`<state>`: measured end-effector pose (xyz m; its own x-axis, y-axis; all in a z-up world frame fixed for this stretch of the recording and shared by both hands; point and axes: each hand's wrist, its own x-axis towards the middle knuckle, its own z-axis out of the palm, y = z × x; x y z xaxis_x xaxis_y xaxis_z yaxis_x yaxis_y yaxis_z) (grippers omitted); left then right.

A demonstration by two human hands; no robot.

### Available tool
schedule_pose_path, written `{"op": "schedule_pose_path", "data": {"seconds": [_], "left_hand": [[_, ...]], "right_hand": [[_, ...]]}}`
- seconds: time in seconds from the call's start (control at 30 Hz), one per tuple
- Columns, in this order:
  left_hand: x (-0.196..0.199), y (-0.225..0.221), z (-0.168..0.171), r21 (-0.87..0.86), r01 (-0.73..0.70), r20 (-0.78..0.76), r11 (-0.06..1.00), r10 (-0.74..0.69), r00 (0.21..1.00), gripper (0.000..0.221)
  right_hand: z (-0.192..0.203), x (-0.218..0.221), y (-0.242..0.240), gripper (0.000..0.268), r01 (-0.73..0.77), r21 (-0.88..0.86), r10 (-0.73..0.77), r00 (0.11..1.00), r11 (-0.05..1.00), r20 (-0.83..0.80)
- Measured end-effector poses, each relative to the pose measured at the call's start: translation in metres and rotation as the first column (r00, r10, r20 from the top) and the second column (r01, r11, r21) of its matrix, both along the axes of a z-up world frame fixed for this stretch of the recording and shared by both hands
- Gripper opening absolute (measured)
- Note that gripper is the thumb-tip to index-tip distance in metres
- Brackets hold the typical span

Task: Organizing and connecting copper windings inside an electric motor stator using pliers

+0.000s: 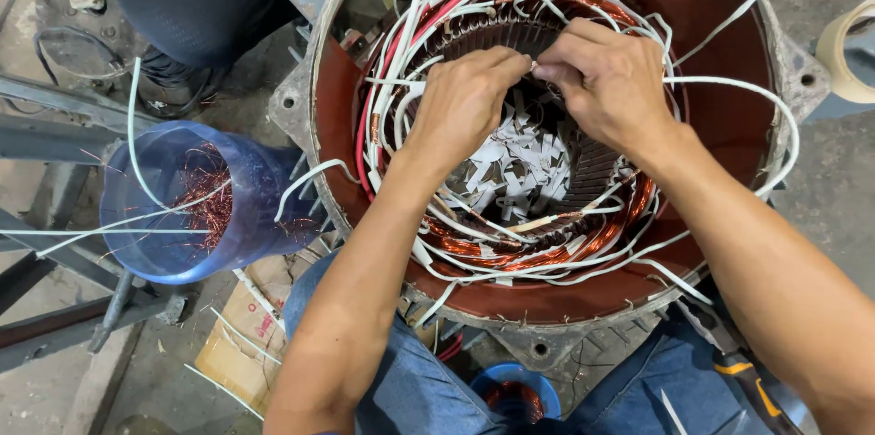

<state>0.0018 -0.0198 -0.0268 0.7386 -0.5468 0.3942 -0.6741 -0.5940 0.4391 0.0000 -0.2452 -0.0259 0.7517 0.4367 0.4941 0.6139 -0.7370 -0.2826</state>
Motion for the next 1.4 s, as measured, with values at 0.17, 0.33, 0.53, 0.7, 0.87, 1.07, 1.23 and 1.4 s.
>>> {"op": "schedule_pose_path", "data": {"seconds": [0.17,0.33,0.53,0.7,0.87,1.07,1.23,1.4], "left_hand": [[-0.001,0.022,0.017,0.102,-0.054,-0.078,0.993,0.062,0.995,0.034],[-0.004,0.055,0.037,0.117,-0.046,-0.208,0.992,0.07,0.976,0.07],[0.003,0.081,0.028,0.09,-0.038,-0.201,0.995,0.055,0.978,0.075],[0.001,0.071,0.03,0.173,-0.062,-0.207,0.983,0.098,0.973,0.079],[-0.002,0.044,0.016,0.197,-0.098,0.124,0.975,0.074,0.989,0.016],[-0.02,0.042,0.04,0.243,-0.033,-0.085,0.97,0.055,0.995,0.043],[-0.01,0.048,0.014,0.228,-0.051,-0.028,0.972,0.059,0.998,0.018],[-0.002,0.034,0.063,0.325,-0.143,0.348,0.935,0.022,0.937,0.029]], "right_hand": [[0.009,0.008,-0.01,0.016,-0.286,0.121,0.305,0.931,0.951,-0.199],[0.006,0.006,-0.011,0.017,-0.268,0.096,0.279,0.952,0.959,-0.124],[-0.003,0.007,-0.015,0.024,-0.278,0.088,0.283,0.958,0.957,-0.055],[-0.005,0.006,-0.013,0.023,-0.267,0.103,0.272,0.961,0.958,-0.037],[-0.006,0.006,-0.012,0.013,-0.286,0.159,0.292,0.956,0.945,-0.017],[-0.001,0.007,-0.007,0.012,-0.273,0.226,0.295,0.953,0.935,-0.067],[-0.012,0.007,-0.006,0.009,-0.277,0.311,0.331,0.934,0.909,-0.137],[0.007,0.006,0.0,0.009,-0.35,0.225,0.385,0.913,0.909,-0.137]]}}
